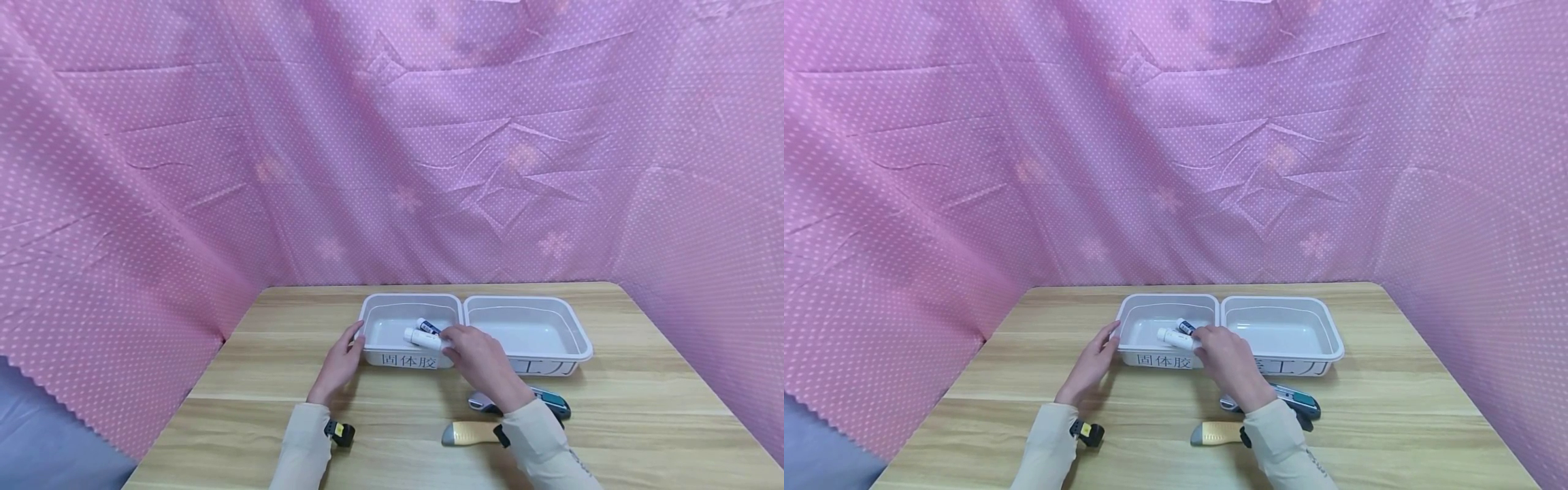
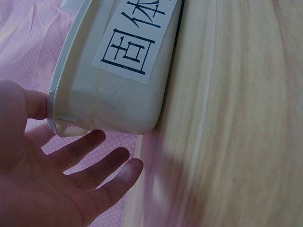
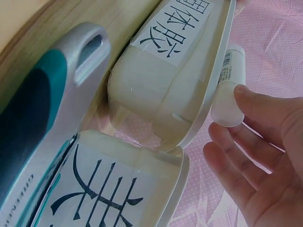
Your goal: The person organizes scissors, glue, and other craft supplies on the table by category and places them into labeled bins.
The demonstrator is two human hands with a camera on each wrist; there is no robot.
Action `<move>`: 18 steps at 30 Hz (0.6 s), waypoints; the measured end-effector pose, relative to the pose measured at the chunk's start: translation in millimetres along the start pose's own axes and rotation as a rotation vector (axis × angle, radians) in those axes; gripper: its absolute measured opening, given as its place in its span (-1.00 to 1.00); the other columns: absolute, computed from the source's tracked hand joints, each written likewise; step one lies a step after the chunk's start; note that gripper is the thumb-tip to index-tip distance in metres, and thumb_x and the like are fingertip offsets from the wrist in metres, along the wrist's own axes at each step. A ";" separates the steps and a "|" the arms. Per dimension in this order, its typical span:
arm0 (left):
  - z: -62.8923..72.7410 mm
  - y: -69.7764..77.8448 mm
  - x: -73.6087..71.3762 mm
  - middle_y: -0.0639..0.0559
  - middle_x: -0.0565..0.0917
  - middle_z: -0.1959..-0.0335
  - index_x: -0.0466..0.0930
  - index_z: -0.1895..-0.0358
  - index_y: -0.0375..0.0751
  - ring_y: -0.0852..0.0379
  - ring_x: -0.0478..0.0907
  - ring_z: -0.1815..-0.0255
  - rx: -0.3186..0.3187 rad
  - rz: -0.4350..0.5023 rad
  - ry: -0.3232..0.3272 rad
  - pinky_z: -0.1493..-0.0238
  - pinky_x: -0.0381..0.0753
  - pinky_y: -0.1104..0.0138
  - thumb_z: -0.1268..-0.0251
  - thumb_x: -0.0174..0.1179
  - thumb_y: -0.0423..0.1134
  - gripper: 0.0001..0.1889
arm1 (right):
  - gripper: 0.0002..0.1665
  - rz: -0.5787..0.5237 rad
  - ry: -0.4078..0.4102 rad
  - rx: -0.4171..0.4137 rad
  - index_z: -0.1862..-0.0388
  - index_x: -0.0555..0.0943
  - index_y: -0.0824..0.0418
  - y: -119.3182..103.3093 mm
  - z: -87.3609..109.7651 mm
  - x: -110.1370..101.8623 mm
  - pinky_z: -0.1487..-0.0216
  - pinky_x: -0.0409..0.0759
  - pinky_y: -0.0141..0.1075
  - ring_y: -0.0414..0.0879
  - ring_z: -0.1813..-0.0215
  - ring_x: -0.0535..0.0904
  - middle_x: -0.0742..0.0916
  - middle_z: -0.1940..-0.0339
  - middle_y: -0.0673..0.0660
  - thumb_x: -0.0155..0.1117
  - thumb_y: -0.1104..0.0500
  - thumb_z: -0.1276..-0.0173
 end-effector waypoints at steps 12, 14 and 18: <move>0.7 0.6 -0.1 -0.29 0.29 -0.56 0.22 -0.60 -0.03 -0.35 0.40 -0.44 0.005 -0.002 0.002 -0.41 0.41 -0.20 -0.69 -0.13 -0.04 -0.47 | -0.72 -0.050 -0.003 0.058 0.01 0.75 0.14 3.9 0.5 -0.9 0.12 0.72 -0.21 -0.11 0.16 0.70 0.81 0.08 0.06 0.51 0.19 -0.30; 0.5 0.4 -0.1 -0.28 0.30 -0.56 0.22 -0.60 -0.03 -0.34 0.41 -0.43 0.002 -0.004 0.002 -0.41 0.42 -0.19 -0.69 -0.13 -0.04 -0.47 | -0.73 -0.058 -0.006 0.066 0.02 0.75 0.13 4.3 0.6 -0.6 0.11 0.72 -0.21 -0.12 0.16 0.70 0.81 0.08 0.06 0.50 0.18 -0.31; 0.5 0.0 0.3 -0.27 0.29 -0.57 0.22 -0.60 -0.01 -0.33 0.41 -0.44 -0.002 0.002 0.002 -0.42 0.41 -0.20 -0.69 -0.13 -0.03 -0.47 | -0.75 -0.066 -0.004 0.065 0.02 0.74 0.14 4.7 0.8 0.2 0.11 0.71 -0.20 -0.12 0.17 0.70 0.81 0.09 0.06 0.49 0.18 -0.33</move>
Point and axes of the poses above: each hand's wrist, its own z-axis away from the middle knuckle, its own x-axis out of the palm, y = z × x, the point moved 5 cm from there along -z, towards the middle knuckle
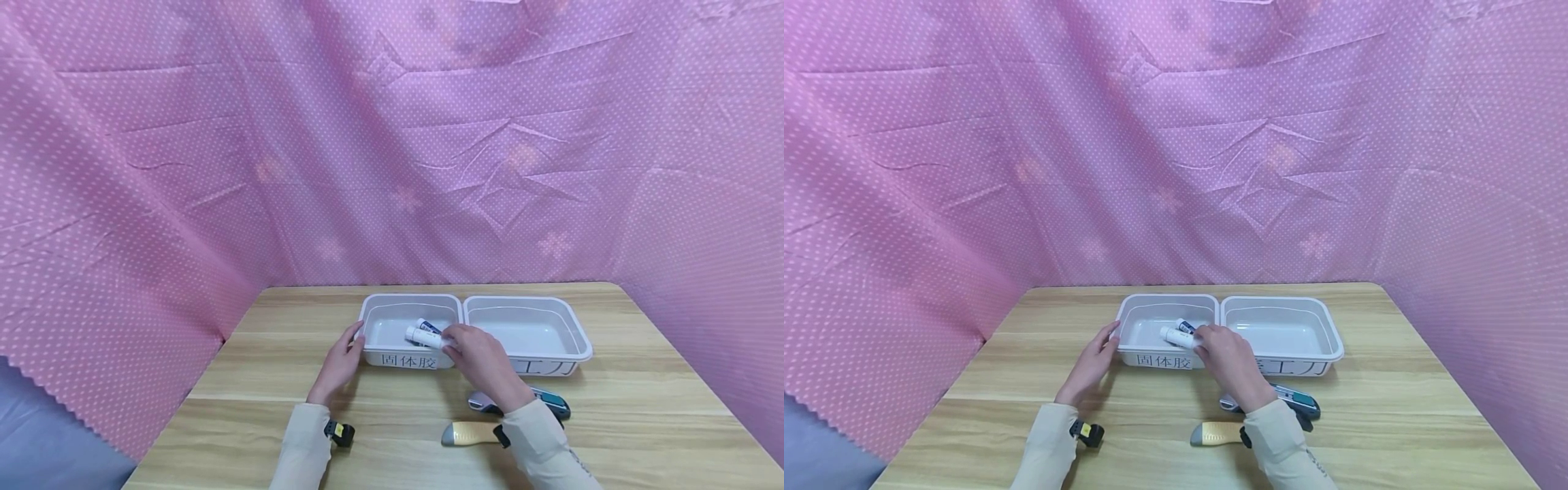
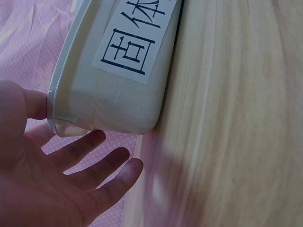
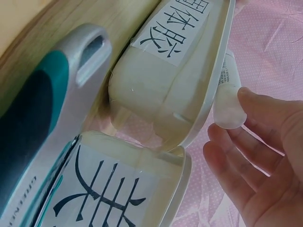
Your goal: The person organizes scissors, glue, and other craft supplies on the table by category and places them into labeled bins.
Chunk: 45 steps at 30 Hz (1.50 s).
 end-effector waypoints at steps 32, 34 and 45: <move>1.2 1.2 1.0 -0.32 0.34 -0.53 0.22 -0.59 -0.07 -0.34 0.41 -0.43 0.025 0.020 -0.006 -0.42 0.40 -0.22 -0.69 -0.13 -0.12 -0.49 | -0.73 0.075 0.027 -0.091 0.01 0.75 0.10 -0.1 1.3 4.1 0.25 0.72 -0.20 -0.06 0.15 0.75 0.82 0.07 0.06 0.46 0.28 -0.32; 1.0 1.2 0.8 -0.32 0.34 -0.53 0.22 -0.59 -0.08 -0.34 0.41 -0.43 0.026 0.020 -0.005 -0.42 0.40 -0.22 -0.69 -0.13 -0.12 -0.49 | -0.74 0.077 0.031 -0.097 0.01 0.75 0.10 -0.3 1.6 3.5 0.26 0.72 -0.19 -0.06 0.15 0.75 0.82 0.07 0.05 0.46 0.28 -0.32; 1.1 1.8 0.0 -0.33 0.33 -0.53 0.23 -0.59 -0.08 -0.36 0.41 -0.43 0.032 0.007 -0.004 -0.41 0.40 -0.24 -0.69 -0.13 -0.12 -0.49 | -0.77 0.078 0.016 -0.071 0.04 0.76 0.09 0.2 0.5 4.7 0.24 0.71 -0.18 -0.07 0.16 0.74 0.82 0.09 0.02 0.46 0.26 -0.33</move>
Point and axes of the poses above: each hand's wrist, its own z-axis away from the middle knuckle, its own x-axis out of the palm, y = z × x, the point moved 5 cm from there along -z, towards the middle knuckle
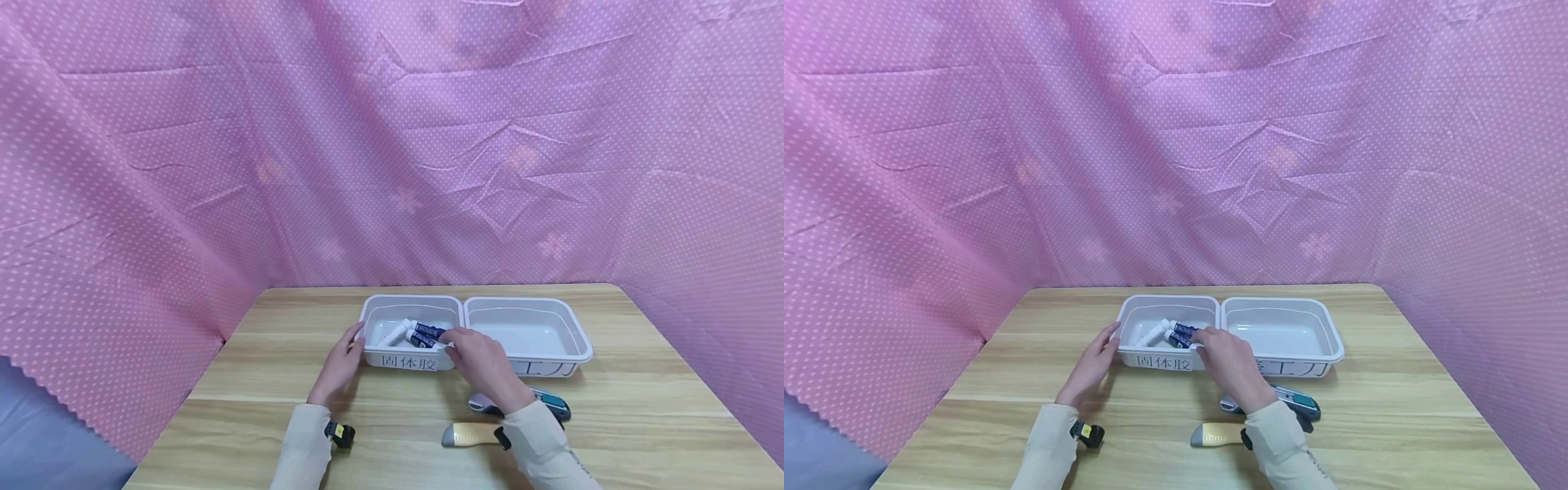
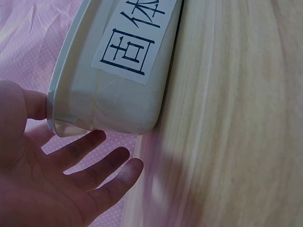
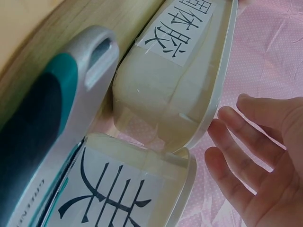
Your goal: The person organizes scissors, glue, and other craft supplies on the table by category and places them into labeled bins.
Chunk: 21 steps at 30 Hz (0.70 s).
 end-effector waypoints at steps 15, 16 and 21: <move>-0.7 -1.2 0.5 -0.31 0.31 -0.55 0.22 -0.60 -0.04 -0.35 0.39 -0.45 -0.004 -0.009 0.003 -0.43 0.36 -0.25 -0.69 -0.12 -0.08 -0.48 | -0.78 0.012 0.012 -0.019 0.05 0.77 0.07 -1.0 2.1 -4.1 0.27 0.71 -0.23 -0.11 0.17 0.74 0.82 0.10 -0.01 0.46 0.25 -0.34; -0.9 -1.1 0.4 -0.32 0.31 -0.54 0.22 -0.60 -0.05 -0.35 0.39 -0.45 -0.002 -0.010 0.003 -0.43 0.35 -0.25 -0.69 -0.12 -0.08 -0.48 | -0.78 0.012 0.008 -0.018 0.05 0.77 0.07 -1.4 2.2 -4.6 0.27 0.71 -0.24 -0.11 0.17 0.74 0.82 0.10 -0.02 0.45 0.25 -0.34; -1.2 -2.0 -0.6 -0.33 0.33 -0.53 0.24 -0.59 -0.05 -0.35 0.41 -0.43 0.002 -0.016 0.011 -0.44 0.34 -0.25 -0.68 -0.11 -0.08 -0.48 | -0.78 0.003 -0.014 -0.024 0.04 0.76 0.05 -3.7 4.0 -5.4 0.26 0.71 -0.27 -0.14 0.18 0.73 0.82 0.14 -0.04 0.45 0.23 -0.35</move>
Point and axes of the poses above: each hand's wrist, its own z-axis away from the middle knuckle, its own x-axis out of the palm, y = z × x, the point moved 5 cm from there along -z, towards the middle knuckle
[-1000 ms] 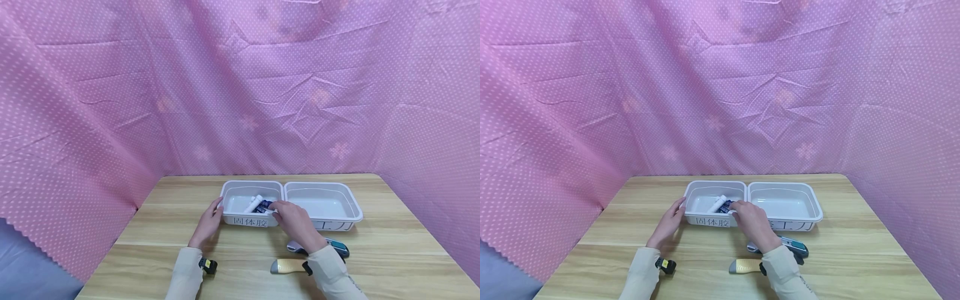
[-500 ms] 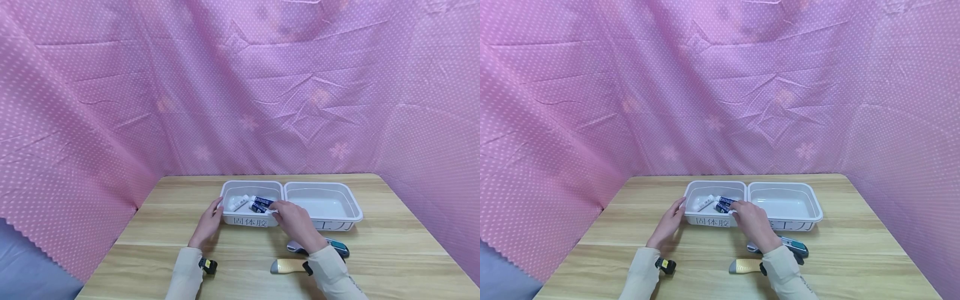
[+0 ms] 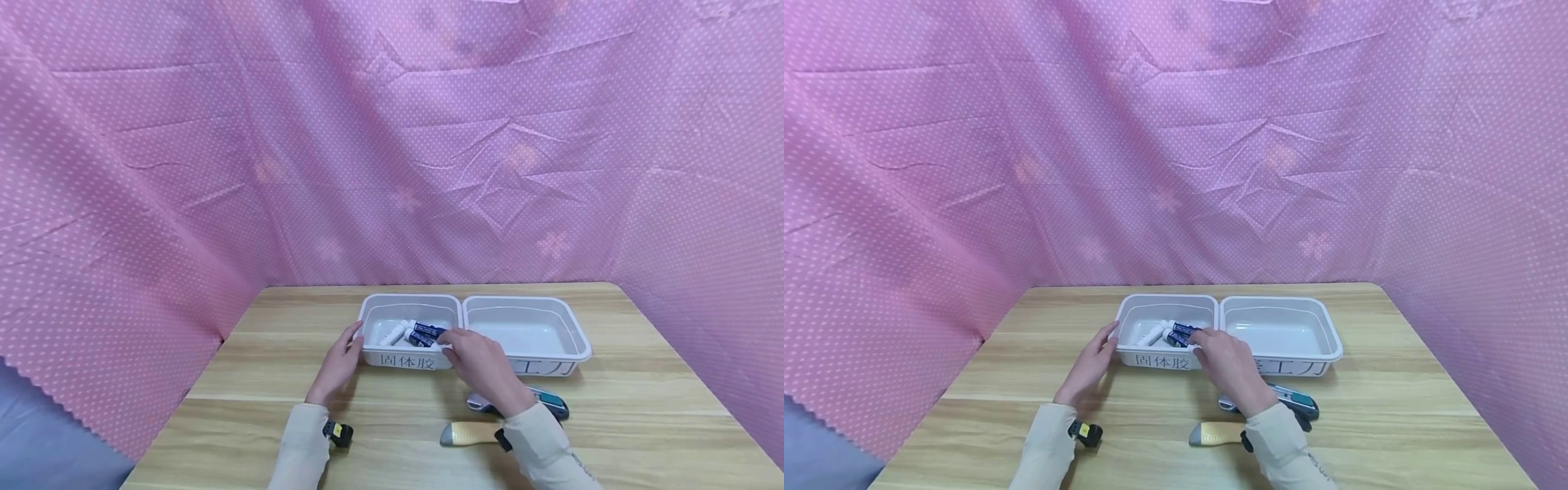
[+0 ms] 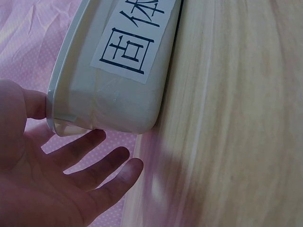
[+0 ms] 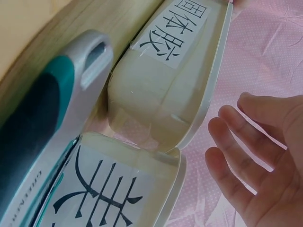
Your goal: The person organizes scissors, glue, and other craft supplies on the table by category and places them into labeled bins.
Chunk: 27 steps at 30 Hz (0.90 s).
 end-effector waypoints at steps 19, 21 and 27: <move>-1.0 -2.3 1.5 -0.28 0.27 -0.57 0.19 -0.61 -0.01 -0.33 0.37 -0.47 -0.023 0.010 -0.015 -0.46 0.32 -0.24 -0.69 -0.13 -0.04 -0.46 | -0.81 0.025 -0.020 0.008 0.08 0.77 0.03 4.2 20.8 -4.7 0.25 0.68 -0.37 -0.23 0.22 0.70 0.81 0.19 -0.10 0.45 0.20 -0.35; -1.4 -1.6 1.8 -0.30 0.30 -0.55 0.20 -0.61 -0.04 -0.34 0.39 -0.46 -0.012 0.004 -0.008 -0.45 0.33 -0.24 -0.68 -0.12 -0.05 -0.46 | -0.82 0.023 -0.017 -0.002 0.08 0.77 0.04 5.8 23.8 -4.7 0.27 0.67 -0.37 -0.24 0.25 0.69 0.81 0.22 -0.10 0.45 0.20 -0.35; -1.5 -2.0 1.5 -0.32 0.34 -0.52 0.23 -0.59 -0.04 -0.35 0.41 -0.43 0.004 -0.005 0.005 -0.44 0.35 -0.23 -0.68 -0.10 -0.07 -0.47 | -0.88 0.026 -0.012 -0.041 0.14 0.77 0.01 11.9 32.7 -3.8 0.38 0.58 -0.43 -0.30 0.38 0.56 0.76 0.32 -0.16 0.44 0.18 -0.36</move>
Point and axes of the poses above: each hand's wrist, its own z-axis away from the middle knuckle, its own x-axis out of the palm, y = z × x, the point moved 5 cm from there along -z, towards the middle knuckle
